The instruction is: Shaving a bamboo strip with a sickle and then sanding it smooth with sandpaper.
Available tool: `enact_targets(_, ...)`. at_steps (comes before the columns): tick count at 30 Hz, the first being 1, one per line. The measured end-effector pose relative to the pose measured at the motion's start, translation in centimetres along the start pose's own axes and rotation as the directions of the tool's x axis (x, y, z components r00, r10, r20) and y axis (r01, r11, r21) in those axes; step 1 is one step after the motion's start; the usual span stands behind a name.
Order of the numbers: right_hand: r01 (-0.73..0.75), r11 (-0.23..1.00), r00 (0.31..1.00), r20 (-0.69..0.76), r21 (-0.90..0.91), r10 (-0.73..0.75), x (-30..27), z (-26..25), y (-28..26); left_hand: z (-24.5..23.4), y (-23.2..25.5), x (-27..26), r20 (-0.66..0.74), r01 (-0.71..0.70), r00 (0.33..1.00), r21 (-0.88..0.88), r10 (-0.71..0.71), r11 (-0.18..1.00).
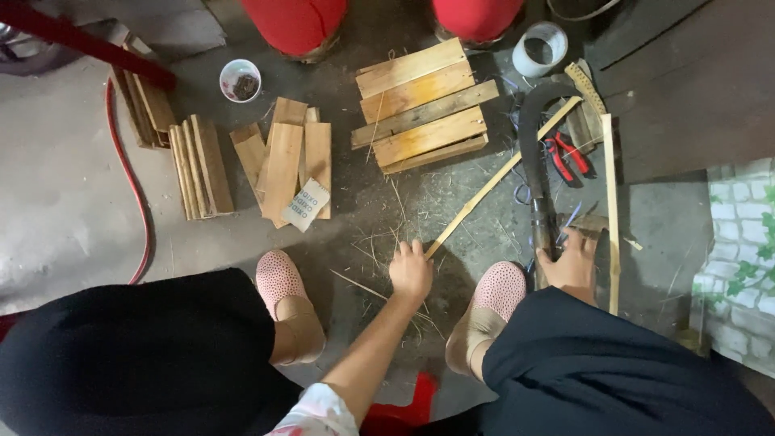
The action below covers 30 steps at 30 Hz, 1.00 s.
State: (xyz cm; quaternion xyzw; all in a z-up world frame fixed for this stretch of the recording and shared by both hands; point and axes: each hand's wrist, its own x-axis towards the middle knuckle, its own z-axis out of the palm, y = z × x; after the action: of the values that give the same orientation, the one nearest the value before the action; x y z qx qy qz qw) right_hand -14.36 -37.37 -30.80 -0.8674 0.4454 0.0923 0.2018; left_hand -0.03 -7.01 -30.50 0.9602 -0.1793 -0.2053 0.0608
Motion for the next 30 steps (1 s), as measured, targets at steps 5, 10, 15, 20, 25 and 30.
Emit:
enact_targets(5,-0.060,0.998,0.994,0.092,0.032,0.057,0.3,-0.7,-2.9,6.0,-1.6,0.6,-0.087,0.035,0.996,-0.004,-0.035,0.999)
enact_targets(10,-0.064,0.998,0.996,0.061,-0.011,0.065,-1.2,-1.7,-6.0,7.9,-2.2,0.7,-0.104,0.012,0.994,-0.011,-0.013,1.000)
enact_targets(15,-0.050,0.998,0.989,0.138,0.045,0.044,0.2,-0.7,-4.2,6.0,-1.4,-0.1,-0.200,0.002,0.980,0.106,0.020,0.994)
enact_targets(20,-0.146,0.934,0.984,0.141,0.325,0.105,-1.3,-5.2,-5.2,4.2,-0.5,-0.2,-0.107,0.057,0.993,-0.005,-0.058,0.998)
enact_targets(25,-0.140,0.920,0.974,0.219,0.365,0.062,-4.8,-15.3,-7.7,-7.4,1.1,-1.8,0.174,0.155,0.982,-0.552,-0.068,0.819)
enact_targets(30,0.022,0.787,0.996,0.050,0.616,-0.067,-8.1,-22.6,-3.1,-16.1,2.5,-3.5,0.097,0.056,0.995,-0.572,0.000,0.818)
